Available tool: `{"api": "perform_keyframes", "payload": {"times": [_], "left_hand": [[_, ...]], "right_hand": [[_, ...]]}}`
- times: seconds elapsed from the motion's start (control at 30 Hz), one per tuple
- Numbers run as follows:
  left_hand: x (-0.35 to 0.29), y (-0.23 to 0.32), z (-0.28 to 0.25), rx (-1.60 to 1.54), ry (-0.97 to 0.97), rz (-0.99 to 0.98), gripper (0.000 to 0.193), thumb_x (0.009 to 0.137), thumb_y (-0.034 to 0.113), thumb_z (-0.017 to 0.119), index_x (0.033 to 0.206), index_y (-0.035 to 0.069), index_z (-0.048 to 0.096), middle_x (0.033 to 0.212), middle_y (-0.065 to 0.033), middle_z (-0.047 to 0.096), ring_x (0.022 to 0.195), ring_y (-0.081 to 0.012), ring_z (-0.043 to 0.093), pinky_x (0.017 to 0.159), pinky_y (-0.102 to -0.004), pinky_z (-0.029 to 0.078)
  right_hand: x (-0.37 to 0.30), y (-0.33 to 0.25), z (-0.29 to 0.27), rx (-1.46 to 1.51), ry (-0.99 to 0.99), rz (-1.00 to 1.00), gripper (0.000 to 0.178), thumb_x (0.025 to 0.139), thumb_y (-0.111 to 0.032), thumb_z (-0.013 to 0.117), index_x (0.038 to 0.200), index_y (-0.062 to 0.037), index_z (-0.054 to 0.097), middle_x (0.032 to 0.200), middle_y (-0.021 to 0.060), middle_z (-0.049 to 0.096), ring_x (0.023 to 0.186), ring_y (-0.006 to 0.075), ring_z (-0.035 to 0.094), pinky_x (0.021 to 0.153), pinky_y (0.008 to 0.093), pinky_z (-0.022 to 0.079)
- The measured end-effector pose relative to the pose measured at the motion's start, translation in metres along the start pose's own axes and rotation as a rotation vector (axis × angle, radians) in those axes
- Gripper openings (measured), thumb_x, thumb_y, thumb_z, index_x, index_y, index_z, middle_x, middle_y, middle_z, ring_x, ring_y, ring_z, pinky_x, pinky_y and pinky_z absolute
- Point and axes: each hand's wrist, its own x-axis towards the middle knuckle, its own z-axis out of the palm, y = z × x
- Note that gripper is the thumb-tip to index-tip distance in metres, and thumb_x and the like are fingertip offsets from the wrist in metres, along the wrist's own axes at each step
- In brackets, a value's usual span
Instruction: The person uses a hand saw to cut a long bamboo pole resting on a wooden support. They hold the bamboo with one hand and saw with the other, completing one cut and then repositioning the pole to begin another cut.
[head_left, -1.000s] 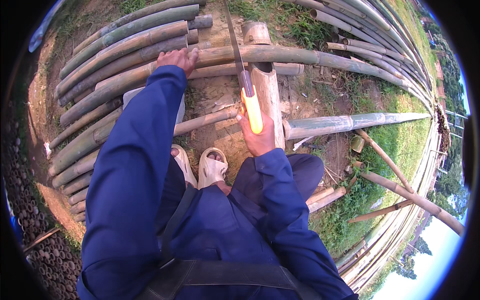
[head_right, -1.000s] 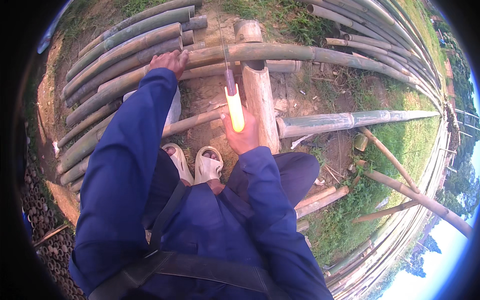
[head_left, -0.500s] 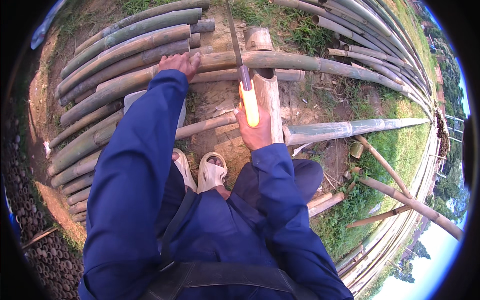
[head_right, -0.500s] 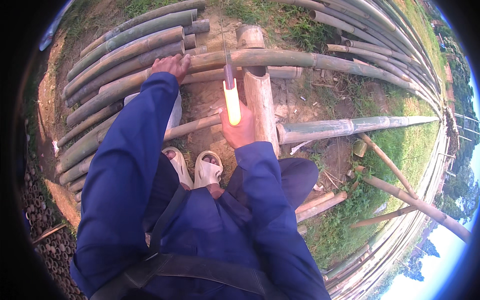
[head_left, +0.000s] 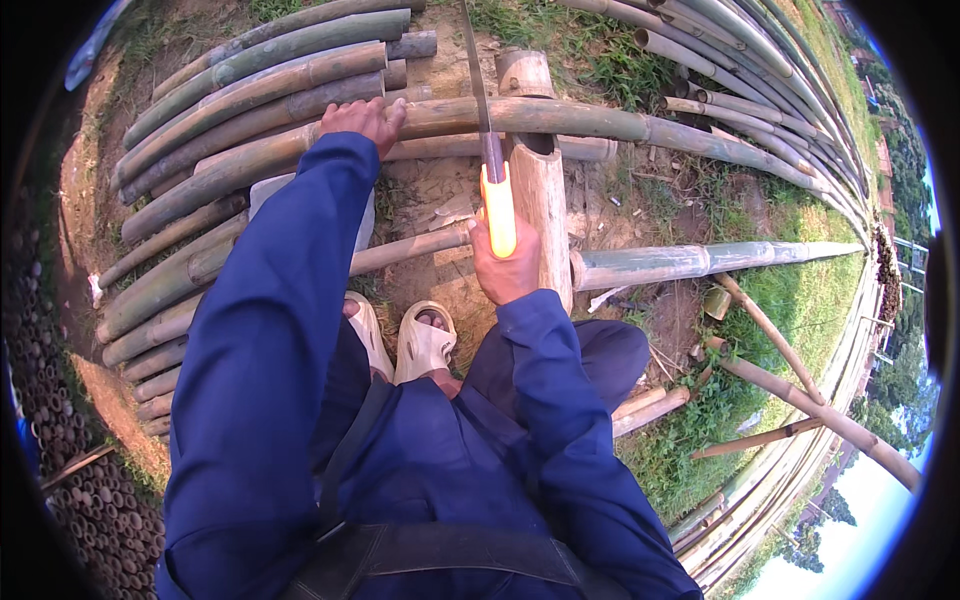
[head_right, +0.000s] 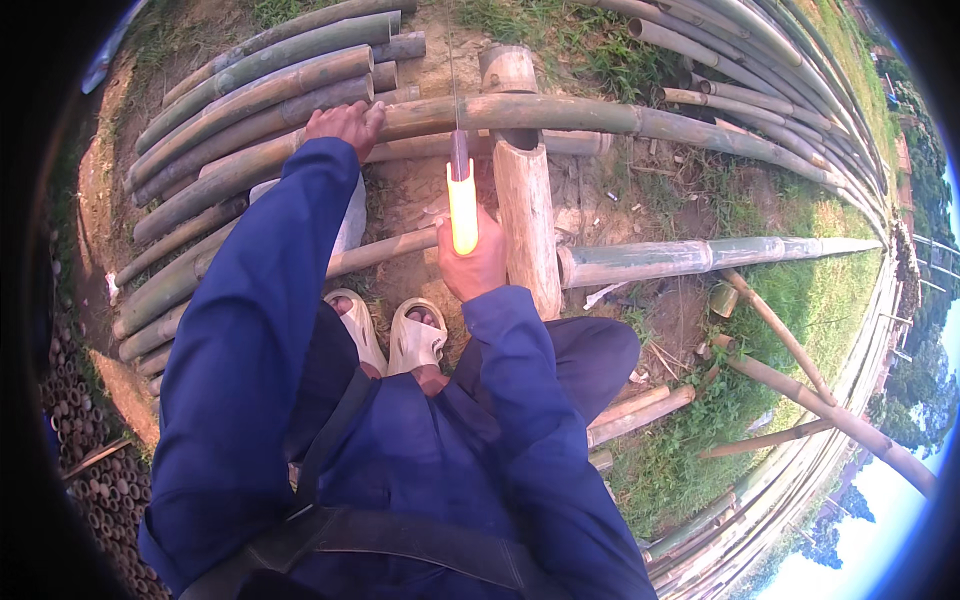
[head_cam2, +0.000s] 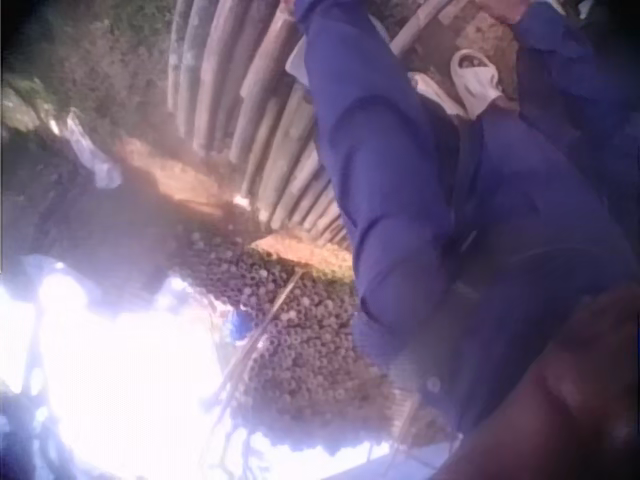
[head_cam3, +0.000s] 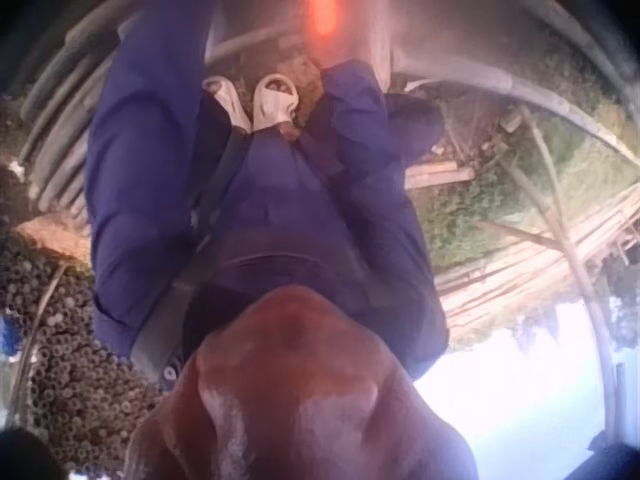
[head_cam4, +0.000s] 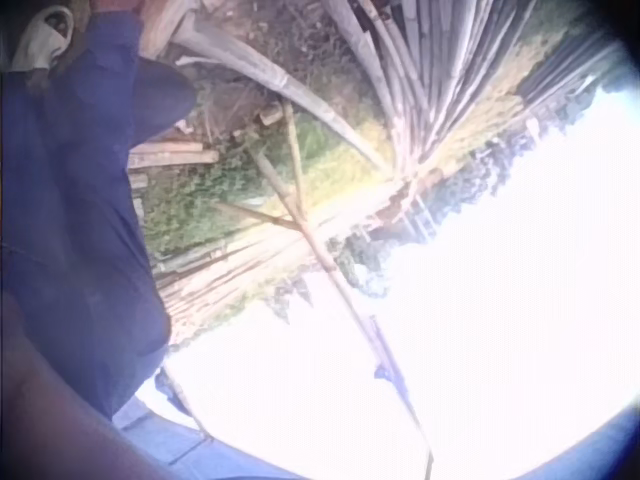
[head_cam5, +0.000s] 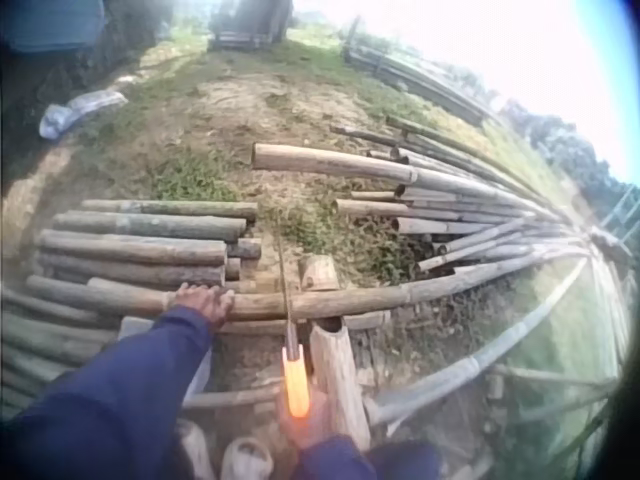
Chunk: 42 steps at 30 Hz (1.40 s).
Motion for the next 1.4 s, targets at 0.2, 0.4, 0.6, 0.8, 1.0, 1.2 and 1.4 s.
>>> {"api": "perform_keyframes", "payload": {"times": [0.2,0.4,0.6,0.8,1.0,1.2,1.4], "left_hand": [[-0.001,-0.022,0.000,0.033,-0.005,-0.033,0.067,0.105,0.058,0.029,0.121,0.008,0.071,0.112,-0.0213,0.074,0.109,-0.0357,0.069,0.109,-0.0482,0.041],[0.000,-0.013,-0.001,0.045,0.002,-0.053,0.066,0.104,0.058,0.032,0.119,0.008,0.072,0.111,-0.0209,0.074,0.111,-0.0351,0.069,0.110,-0.0483,0.041],[0.000,-0.010,0.007,0.020,0.024,-0.010,0.066,0.104,0.058,0.032,0.117,0.008,0.072,0.110,-0.0218,0.074,0.112,-0.0361,0.069,0.111,-0.0500,0.040],[-0.002,-0.014,-0.002,0.049,-0.008,-0.049,0.065,0.104,0.057,0.033,0.116,0.007,0.073,0.110,-0.0216,0.074,0.109,-0.0360,0.070,0.111,-0.0498,0.041],[0.007,-0.004,0.000,0.039,0.035,0.000,0.065,0.104,0.057,0.034,0.114,0.007,0.073,0.105,-0.0221,0.075,0.106,-0.0363,0.071,0.109,-0.0504,0.042],[0.009,-0.013,-0.005,0.022,-0.001,-0.021,0.065,0.104,0.057,0.033,0.112,0.006,0.073,0.105,-0.0220,0.075,0.106,-0.0365,0.071,0.108,-0.0511,0.042],[-0.003,-0.013,-0.004,0.049,-0.015,-0.044,0.064,0.105,0.057,0.032,0.115,0.007,0.071,0.110,-0.0204,0.074,0.109,-0.0354,0.070,0.108,-0.0501,0.042]], "right_hand": [[-0.125,-0.045,-0.058,-0.088,-0.014,0.142,0.018,0.091,-0.001,0.074,0.107,0.0031,0.067,0.073,0.0081,0.062,0.064,0.0125,0.059,0.062,0.0297,0.051],[-0.085,-0.019,-0.044,-0.048,-0.057,0.108,0.018,0.091,-0.003,0.071,0.108,0.0033,0.068,0.073,0.0098,0.064,0.065,0.0153,0.062,0.064,0.0313,0.051],[-0.021,-0.004,-0.007,0.000,-0.016,0.081,0.013,0.093,-0.006,0.071,0.098,0.0027,0.064,0.073,0.0111,0.060,0.067,0.0163,0.057,0.064,0.0345,0.048],[-0.160,-0.053,-0.079,-0.064,-0.058,0.272,0.028,0.092,0.002,0.071,0.119,0.0054,0.066,0.076,0.0039,0.064,0.068,0.0084,0.060,0.064,0.0265,0.050],[-0.038,0.001,-0.019,-0.078,-0.054,0.093,0.022,0.092,-0.003,0.069,0.113,0.0034,0.065,0.076,0.0135,0.062,0.067,0.0175,0.059,0.065,0.0333,0.050],[-0.074,-0.012,-0.035,-0.031,-0.078,0.156,0.022,0.093,-0.005,0.071,0.113,0.0036,0.064,0.076,0.0078,0.059,0.070,0.0130,0.053,0.067,0.0310,0.049],[-0.151,-0.047,-0.080,-0.120,-0.073,0.257,0.019,0.091,-0.001,0.070,0.109,0.0026,0.067,0.076,0.0105,0.065,0.062,0.0162,0.062,0.062,0.0314,0.051]]}}
